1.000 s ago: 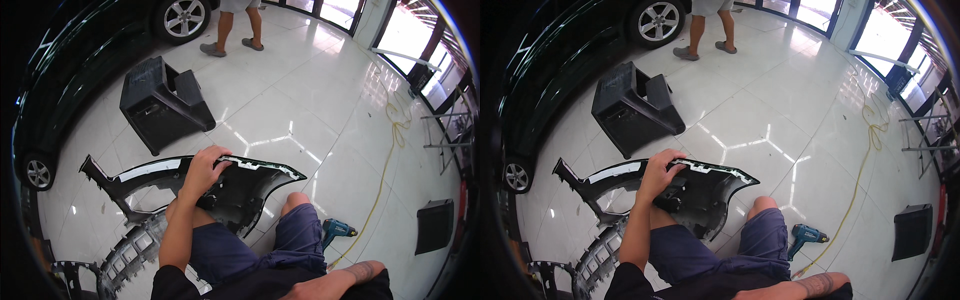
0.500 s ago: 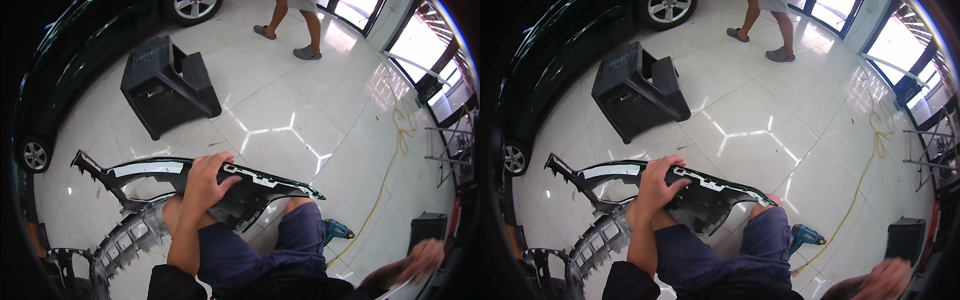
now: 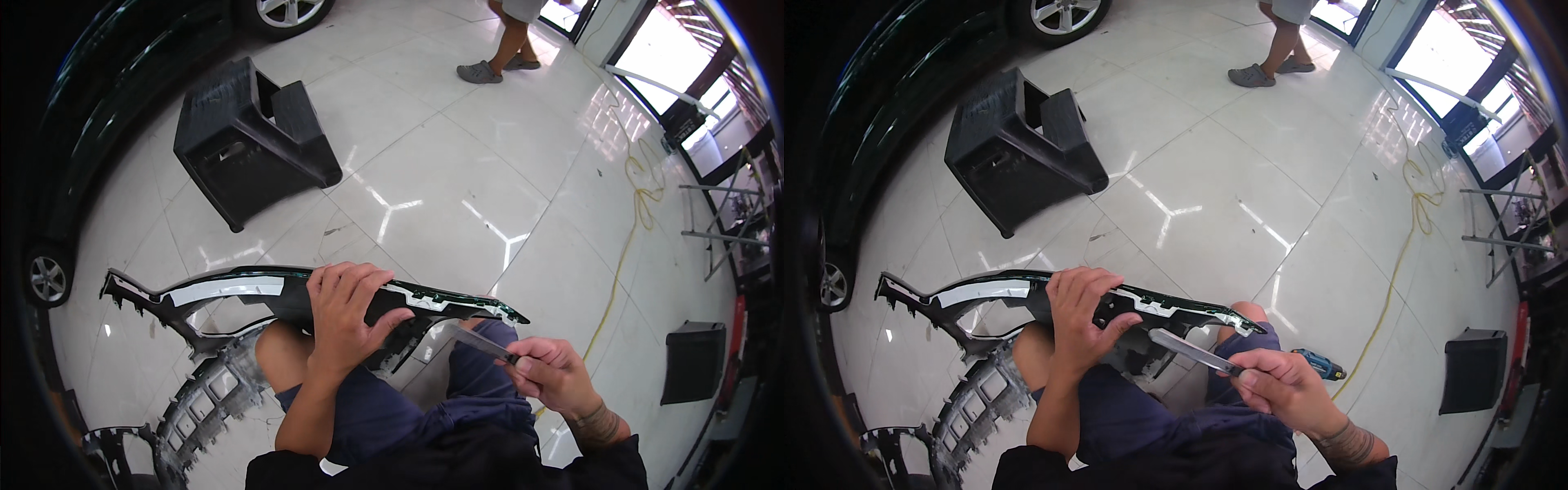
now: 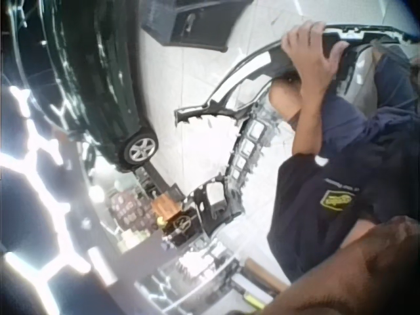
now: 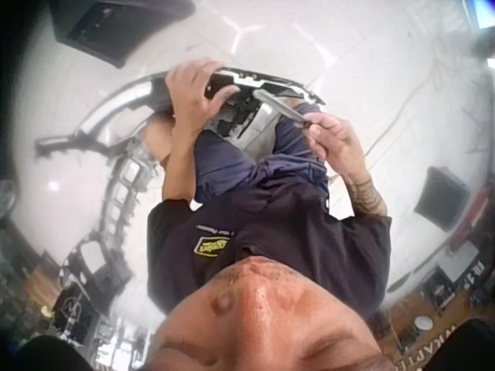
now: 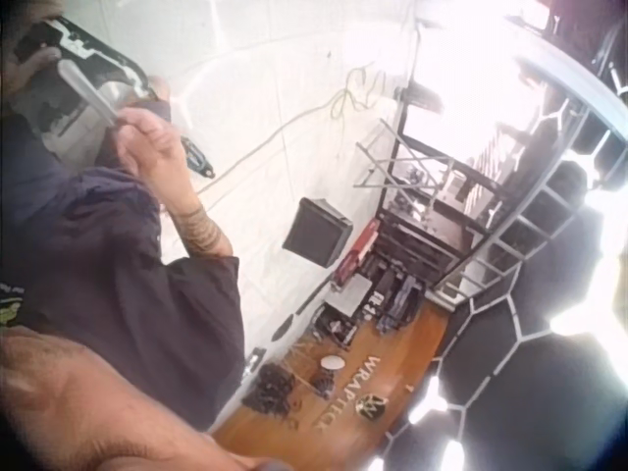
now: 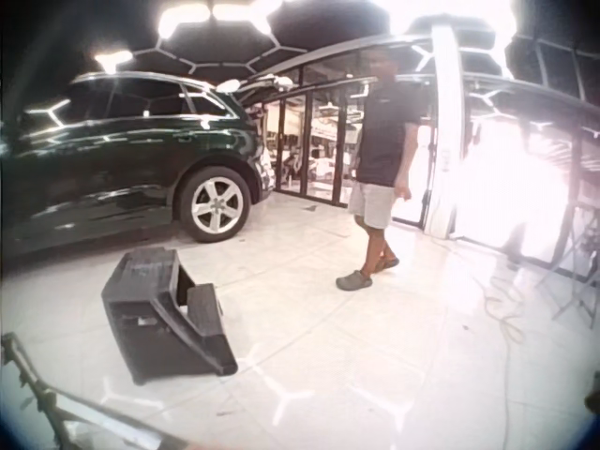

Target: The person uses a heat gun to soften a car bumper and then uses a scraper to remove material from its surface. The person sits on the floor while performing the task.

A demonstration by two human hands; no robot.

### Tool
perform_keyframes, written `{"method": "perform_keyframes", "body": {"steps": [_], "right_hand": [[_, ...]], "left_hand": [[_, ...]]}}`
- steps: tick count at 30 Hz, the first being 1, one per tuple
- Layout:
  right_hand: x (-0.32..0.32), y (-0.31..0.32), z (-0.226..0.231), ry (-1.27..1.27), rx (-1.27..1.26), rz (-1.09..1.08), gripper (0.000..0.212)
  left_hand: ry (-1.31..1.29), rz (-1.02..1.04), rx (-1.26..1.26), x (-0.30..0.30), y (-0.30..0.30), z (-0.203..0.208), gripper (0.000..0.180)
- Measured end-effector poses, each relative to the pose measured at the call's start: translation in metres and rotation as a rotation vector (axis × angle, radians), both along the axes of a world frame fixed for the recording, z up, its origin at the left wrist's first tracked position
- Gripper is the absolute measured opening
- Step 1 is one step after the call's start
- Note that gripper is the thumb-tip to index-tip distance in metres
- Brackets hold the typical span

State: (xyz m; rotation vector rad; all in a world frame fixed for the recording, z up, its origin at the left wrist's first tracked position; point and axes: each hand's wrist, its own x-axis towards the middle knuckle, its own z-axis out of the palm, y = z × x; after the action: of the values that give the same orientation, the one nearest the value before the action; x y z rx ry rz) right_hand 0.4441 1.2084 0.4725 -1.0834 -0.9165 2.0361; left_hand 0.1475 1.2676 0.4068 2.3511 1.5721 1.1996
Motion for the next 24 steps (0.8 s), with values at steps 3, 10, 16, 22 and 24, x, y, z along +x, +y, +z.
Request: {"method": "perform_keyframes", "body": {"steps": [3, 10, 16, 22, 24], "right_hand": [[-0.010, 0.002, 0.001, -0.439, 0.295, -0.026, 0.025], [-0.008, 0.023, 0.026, -0.272, 0.179, -0.072, 0.017], [-0.060, 0.032, 0.000, -0.247, 0.487, -0.088, 0.016], [-0.155, 0.059, -0.023, -0.430, 0.889, -0.141, 0.010], [-0.164, 0.058, -0.028, -0.396, 0.784, -0.164, 0.011]], "left_hand": [[-0.014, 0.015, 0.008, 0.003, -0.003, 0.001, 0.055], [0.021, 0.048, 0.018, 0.004, -0.004, -0.006, 0.056], [-0.099, -0.083, -0.103, 0.004, -0.007, 0.002, 0.068], [-0.324, -0.026, -0.244, 0.014, -0.007, 0.005, 0.090], [-0.344, -0.025, -0.250, 0.011, -0.008, 0.009, 0.080]]}}
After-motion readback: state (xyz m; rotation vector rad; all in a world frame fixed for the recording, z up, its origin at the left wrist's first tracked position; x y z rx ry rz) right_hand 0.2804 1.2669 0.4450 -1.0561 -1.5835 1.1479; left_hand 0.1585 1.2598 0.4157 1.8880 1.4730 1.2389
